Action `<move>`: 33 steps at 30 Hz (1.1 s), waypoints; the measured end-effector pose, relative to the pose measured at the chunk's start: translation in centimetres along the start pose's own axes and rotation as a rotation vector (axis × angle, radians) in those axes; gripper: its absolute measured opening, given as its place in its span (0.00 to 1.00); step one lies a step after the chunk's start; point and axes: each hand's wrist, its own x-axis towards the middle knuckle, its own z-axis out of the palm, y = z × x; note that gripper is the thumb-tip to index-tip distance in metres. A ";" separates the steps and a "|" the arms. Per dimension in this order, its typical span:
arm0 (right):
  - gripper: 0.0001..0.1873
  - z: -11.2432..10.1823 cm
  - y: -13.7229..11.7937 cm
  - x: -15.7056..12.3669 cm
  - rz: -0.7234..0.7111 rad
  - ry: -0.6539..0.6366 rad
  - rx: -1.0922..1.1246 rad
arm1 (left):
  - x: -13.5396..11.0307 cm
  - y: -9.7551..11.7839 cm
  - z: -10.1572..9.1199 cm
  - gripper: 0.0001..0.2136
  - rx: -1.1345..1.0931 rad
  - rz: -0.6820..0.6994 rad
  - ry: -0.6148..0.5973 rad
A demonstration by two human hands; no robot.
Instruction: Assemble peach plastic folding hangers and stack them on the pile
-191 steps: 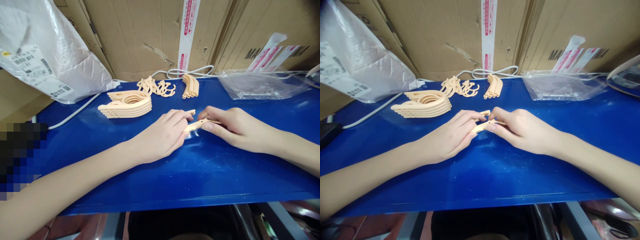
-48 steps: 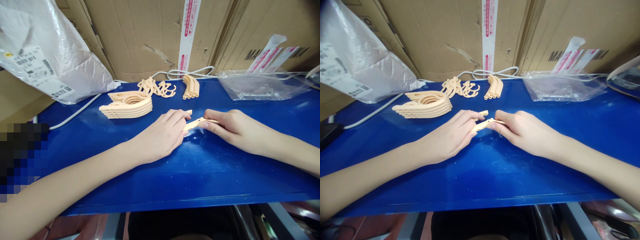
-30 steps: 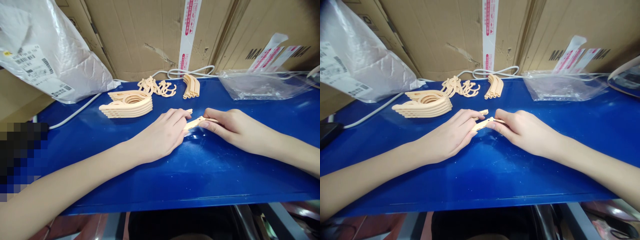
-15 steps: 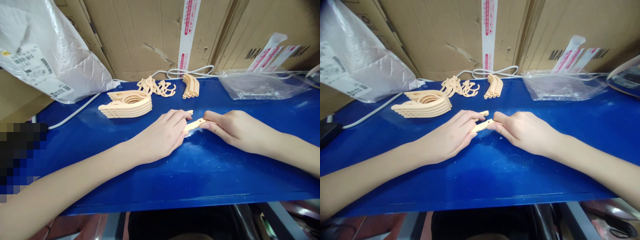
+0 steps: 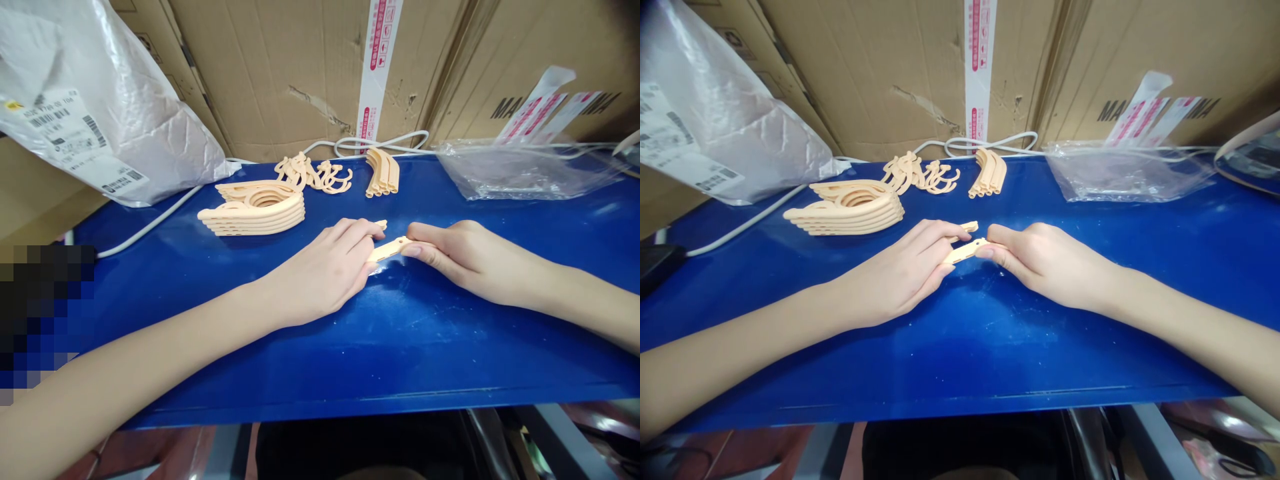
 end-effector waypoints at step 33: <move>0.24 0.4 0.4 -0.1 -0.101 0.106 -0.398 | 0.0 0.0 0.0 0.14 0.001 0.019 -0.035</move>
